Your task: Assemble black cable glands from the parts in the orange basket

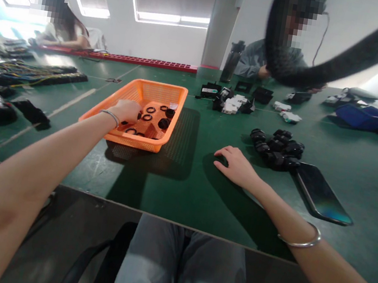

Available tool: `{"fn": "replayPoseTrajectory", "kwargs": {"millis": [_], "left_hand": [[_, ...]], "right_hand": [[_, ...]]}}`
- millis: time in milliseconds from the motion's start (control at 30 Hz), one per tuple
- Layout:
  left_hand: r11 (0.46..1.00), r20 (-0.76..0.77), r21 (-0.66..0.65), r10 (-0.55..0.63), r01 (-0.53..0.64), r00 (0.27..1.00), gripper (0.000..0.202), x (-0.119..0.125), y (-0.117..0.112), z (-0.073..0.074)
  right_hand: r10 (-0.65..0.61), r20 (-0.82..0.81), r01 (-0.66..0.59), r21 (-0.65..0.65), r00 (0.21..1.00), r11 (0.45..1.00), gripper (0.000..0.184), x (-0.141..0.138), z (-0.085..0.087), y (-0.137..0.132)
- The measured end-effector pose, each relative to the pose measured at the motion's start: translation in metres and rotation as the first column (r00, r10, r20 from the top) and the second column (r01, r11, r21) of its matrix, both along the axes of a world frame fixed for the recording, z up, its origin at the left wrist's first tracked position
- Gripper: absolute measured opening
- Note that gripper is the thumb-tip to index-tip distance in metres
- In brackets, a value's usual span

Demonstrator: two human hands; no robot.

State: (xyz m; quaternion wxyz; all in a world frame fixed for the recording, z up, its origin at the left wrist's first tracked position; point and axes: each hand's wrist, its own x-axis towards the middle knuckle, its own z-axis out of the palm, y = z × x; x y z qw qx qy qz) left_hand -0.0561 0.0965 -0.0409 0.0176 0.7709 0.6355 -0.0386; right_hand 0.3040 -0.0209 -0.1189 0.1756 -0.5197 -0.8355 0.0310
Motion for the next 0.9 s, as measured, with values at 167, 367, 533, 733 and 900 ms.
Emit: {"fn": "replayPoseTrajectory", "kwargs": {"millis": [167, 367, 533, 733, 900], "left_hand": [[0.998, -0.061, 0.07, 0.013, -0.009, 0.998, 0.025, 0.013, -0.011, 0.012], [0.95, 0.395, 0.296, -0.216, 0.099, 0.893, 0.029, 0.047, -0.023, 0.038], [0.885, 0.589, 0.392, -0.45, 0.25, 0.671, 0.029, 0.113, -0.062, 0.048], [0.856, 0.643, 0.363, -0.516, 0.368, 0.565, 0.022, 0.172, -0.107, 0.012], [0.862, 0.692, 0.352, -0.502, 0.364, 0.519, 0.022, 0.185, -0.111, -0.025]], "right_hand": [[-0.006, 0.016, 0.006, 0.004, 1.0, 1.0, 0.018, -0.004, 0.003, 0.0], [-0.006, -0.21, -0.008, -0.066, 0.978, 0.998, 0.013, -0.014, 0.007, 0.005], [-0.159, -0.687, -0.169, -0.385, 0.709, 0.907, 0.027, -0.024, 0.014, 0.008], [-0.376, -0.88, -0.477, -0.473, 0.289, 0.741, 0.049, -0.021, 0.02, 0.005], [-0.491, -0.852, -0.486, -0.512, 0.181, 0.709, 0.024, -0.017, 0.013, 0.004]]}}
